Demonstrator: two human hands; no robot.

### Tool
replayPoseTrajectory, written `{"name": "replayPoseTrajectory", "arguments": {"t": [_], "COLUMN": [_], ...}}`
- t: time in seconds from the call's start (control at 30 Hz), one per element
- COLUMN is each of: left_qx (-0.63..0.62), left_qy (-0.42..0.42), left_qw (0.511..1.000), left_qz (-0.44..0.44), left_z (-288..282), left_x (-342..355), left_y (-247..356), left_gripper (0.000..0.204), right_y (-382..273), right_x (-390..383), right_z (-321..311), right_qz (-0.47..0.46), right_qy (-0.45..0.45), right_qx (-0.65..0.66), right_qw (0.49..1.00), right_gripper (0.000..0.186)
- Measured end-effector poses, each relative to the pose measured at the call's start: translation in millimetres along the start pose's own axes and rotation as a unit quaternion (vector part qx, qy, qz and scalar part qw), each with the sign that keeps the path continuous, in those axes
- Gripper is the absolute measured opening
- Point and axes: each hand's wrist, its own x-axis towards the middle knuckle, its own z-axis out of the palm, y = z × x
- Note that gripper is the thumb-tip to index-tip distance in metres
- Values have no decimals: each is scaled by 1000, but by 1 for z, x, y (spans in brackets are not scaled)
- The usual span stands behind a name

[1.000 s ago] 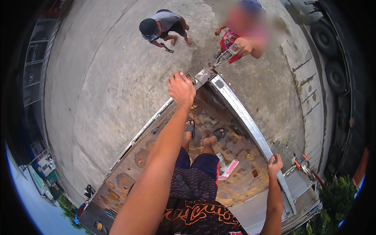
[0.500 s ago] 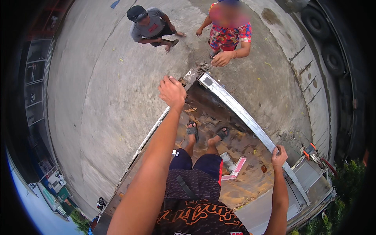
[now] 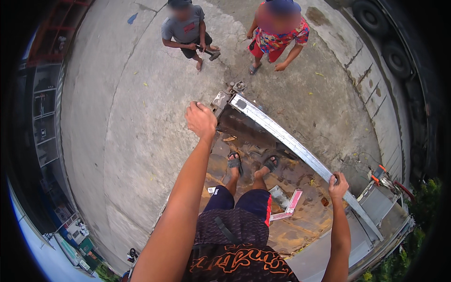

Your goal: The person works with two others to repair a large metal frame on the back of a truck. They use a hammer to adjust parts of the frame and handle a long metal bar, positioning it against the structure.

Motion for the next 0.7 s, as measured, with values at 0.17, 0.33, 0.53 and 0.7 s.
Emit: {"name": "replayPoseTrajectory", "arguments": {"t": [0.17, 0.33, 0.53, 0.7], "left_qx": [-8, 7, 9, 6], "left_qy": [15, 22, 23, 35], "left_qw": [1000, 1000, 1000, 999], "left_qz": [-3, 3, 2, 18], "left_z": [2, 5, 4, 7], "left_x": [0, 0, 1, -1], "left_y": [0, -2, -1, -5], "left_gripper": [32, 32, 31, 31], "right_y": [5, 6, 2, 10], "right_x": [1, 1, 2, -3], "right_z": [0, -3, -5, 4], "right_qz": [-18, -2, -59, -28], "right_qy": [-8, -30, -30, -42], "right_qx": [-8, 1, -1, -37], "right_qw": [1000, 1000, 998, 998], "right_gripper": [42, 41, 57, 61]}}
